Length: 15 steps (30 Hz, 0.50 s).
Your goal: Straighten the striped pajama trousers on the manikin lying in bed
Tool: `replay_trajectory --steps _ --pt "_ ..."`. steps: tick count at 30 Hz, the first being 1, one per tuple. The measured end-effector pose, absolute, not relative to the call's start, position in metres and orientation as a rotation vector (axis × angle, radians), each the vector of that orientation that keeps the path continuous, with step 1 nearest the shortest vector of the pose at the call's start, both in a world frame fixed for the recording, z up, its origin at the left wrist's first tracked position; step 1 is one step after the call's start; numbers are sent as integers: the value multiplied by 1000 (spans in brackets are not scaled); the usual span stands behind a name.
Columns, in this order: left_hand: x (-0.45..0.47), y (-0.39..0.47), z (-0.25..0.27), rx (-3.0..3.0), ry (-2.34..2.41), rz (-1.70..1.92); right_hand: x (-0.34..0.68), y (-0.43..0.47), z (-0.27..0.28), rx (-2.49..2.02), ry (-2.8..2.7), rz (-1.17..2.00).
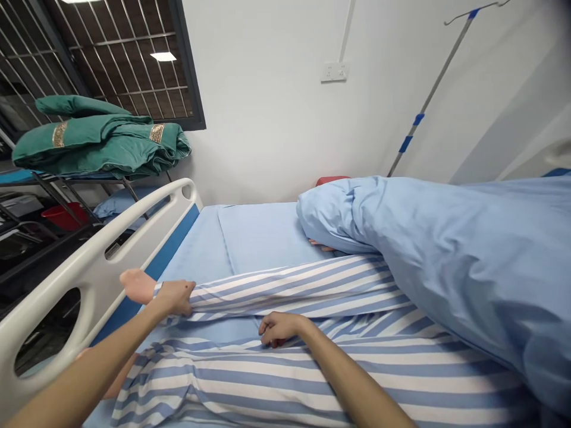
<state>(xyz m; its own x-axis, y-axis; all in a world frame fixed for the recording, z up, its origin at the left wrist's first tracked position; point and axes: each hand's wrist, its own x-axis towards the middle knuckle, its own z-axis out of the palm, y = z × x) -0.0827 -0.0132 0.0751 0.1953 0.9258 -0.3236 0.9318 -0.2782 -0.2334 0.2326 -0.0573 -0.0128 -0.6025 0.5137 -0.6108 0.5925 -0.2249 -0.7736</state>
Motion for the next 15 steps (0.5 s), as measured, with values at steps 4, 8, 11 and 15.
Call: replay_trajectory --steps 4,8,11,15 --pt "-71 4 145 2498 1894 -659 234 -58 -18 1465 1856 -2096" --pt "-55 9 202 2491 1955 -650 244 -47 2 1717 1937 -2229" --pt "-47 6 215 2496 1975 -678 264 -37 16 1889 2084 -2185" --pt "-51 4 191 2483 2001 -708 288 -35 15 1969 2206 -2036"
